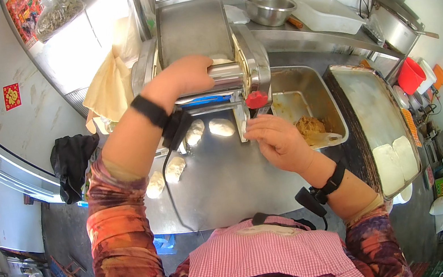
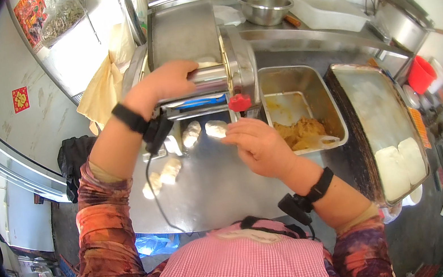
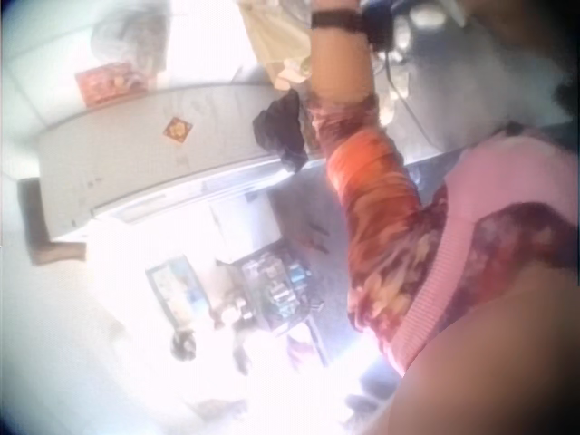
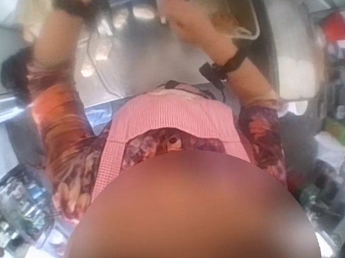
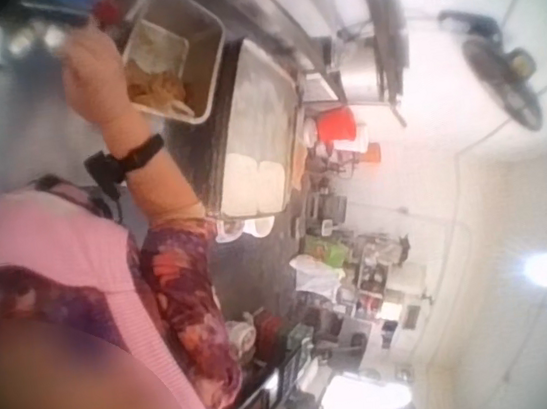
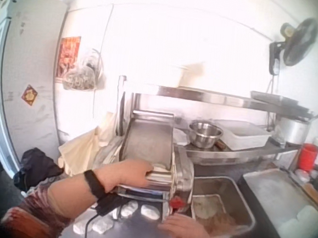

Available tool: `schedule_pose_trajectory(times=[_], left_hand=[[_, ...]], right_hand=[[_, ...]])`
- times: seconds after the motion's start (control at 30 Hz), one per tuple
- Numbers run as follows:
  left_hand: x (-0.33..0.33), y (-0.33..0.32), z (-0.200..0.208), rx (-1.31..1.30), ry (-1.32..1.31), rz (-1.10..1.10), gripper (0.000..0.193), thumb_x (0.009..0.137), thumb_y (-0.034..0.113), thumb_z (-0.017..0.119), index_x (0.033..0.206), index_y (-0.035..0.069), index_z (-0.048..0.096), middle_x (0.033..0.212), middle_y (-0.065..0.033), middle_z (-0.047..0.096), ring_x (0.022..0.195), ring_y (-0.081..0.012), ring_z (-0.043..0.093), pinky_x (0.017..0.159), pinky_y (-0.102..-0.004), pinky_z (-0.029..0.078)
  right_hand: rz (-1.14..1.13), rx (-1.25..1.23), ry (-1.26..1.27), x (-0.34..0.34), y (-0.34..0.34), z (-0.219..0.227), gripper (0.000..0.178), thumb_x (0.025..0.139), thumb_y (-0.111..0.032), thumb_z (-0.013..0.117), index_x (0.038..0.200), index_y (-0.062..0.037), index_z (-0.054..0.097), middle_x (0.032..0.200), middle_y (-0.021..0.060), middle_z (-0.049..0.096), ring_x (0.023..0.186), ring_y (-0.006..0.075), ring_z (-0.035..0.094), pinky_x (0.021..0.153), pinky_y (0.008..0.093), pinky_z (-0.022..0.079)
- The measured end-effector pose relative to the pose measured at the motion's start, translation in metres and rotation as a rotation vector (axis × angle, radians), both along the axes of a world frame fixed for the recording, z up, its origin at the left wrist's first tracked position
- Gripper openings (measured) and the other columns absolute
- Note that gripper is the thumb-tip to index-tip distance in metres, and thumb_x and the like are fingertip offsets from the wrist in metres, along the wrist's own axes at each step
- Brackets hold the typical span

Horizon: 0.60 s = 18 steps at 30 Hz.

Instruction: The person removes a tray of baked flatbreads from an oven and places it on a shelf. Then they repeatedly feed dough pieces through a dough sheeter, flatten the sheets, arrange them on a tray, and spread a brown filling over the dough.

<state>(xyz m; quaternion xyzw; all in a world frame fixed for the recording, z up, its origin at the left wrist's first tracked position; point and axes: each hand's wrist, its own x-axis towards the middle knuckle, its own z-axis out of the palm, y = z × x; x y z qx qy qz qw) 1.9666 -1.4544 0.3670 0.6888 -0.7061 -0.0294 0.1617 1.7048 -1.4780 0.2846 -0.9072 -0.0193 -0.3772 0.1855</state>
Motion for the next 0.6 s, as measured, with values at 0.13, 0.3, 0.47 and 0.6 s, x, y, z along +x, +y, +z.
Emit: schedule_pose_trajectory(times=[0.13, 0.3, 0.47, 0.6], left_hand=[[-0.015, 0.048, -0.044, -0.425, 0.585, -0.259, 0.04, 0.085, 0.016, 0.056, 0.121, -0.003, 0.057, 0.116, -0.0147, 0.064, 0.109, -0.0249, 0.06, 0.096, -0.0358, 0.045], [-0.017, 0.057, -0.158, 0.22, 1.331, -0.177, 0.03, 0.088, 0.012, 0.06, 0.114, -0.002, 0.061, 0.111, -0.0088, 0.064, 0.107, -0.0188, 0.058, 0.096, -0.0312, 0.044], [0.021, 0.029, -0.214, -0.224, 2.234, -0.002, 0.028, 0.089, 0.014, 0.061, 0.113, 0.001, 0.054, 0.113, -0.0128, 0.062, 0.107, -0.0229, 0.059, 0.094, -0.0362, 0.046], [0.016, 0.017, -0.222, -0.459, 2.388, 0.088, 0.024, 0.086, 0.004, 0.061, 0.109, 0.0, 0.055, 0.105, -0.0096, 0.062, 0.1, -0.0225, 0.061, 0.088, -0.0326, 0.052]], right_hand=[[-0.006, 0.08, 0.042, -0.005, 0.0, -0.011, 0.026, 0.074, 0.005, 0.06, 0.097, -0.0054, 0.066, 0.097, 0.0125, 0.066, 0.097, 0.0314, 0.062, 0.087, 0.0405, 0.05], [-0.071, 0.312, 0.216, 0.002, -0.002, -0.029, 0.024, 0.077, 0.0, 0.059, 0.099, -0.0032, 0.066, 0.098, 0.0129, 0.067, 0.095, 0.0308, 0.063, 0.081, 0.0378, 0.05], [-0.148, 0.655, 0.467, 0.031, -0.013, -0.054, 0.029, 0.08, -0.008, 0.06, 0.108, -0.0025, 0.064, 0.099, 0.0102, 0.067, 0.093, 0.0224, 0.064, 0.08, 0.0308, 0.05], [-0.167, 1.175, 0.482, 0.067, -0.029, -0.08, 0.042, 0.083, -0.01, 0.061, 0.123, -0.0014, 0.053, 0.109, 0.0089, 0.063, 0.101, 0.0229, 0.061, 0.085, 0.031, 0.048]])
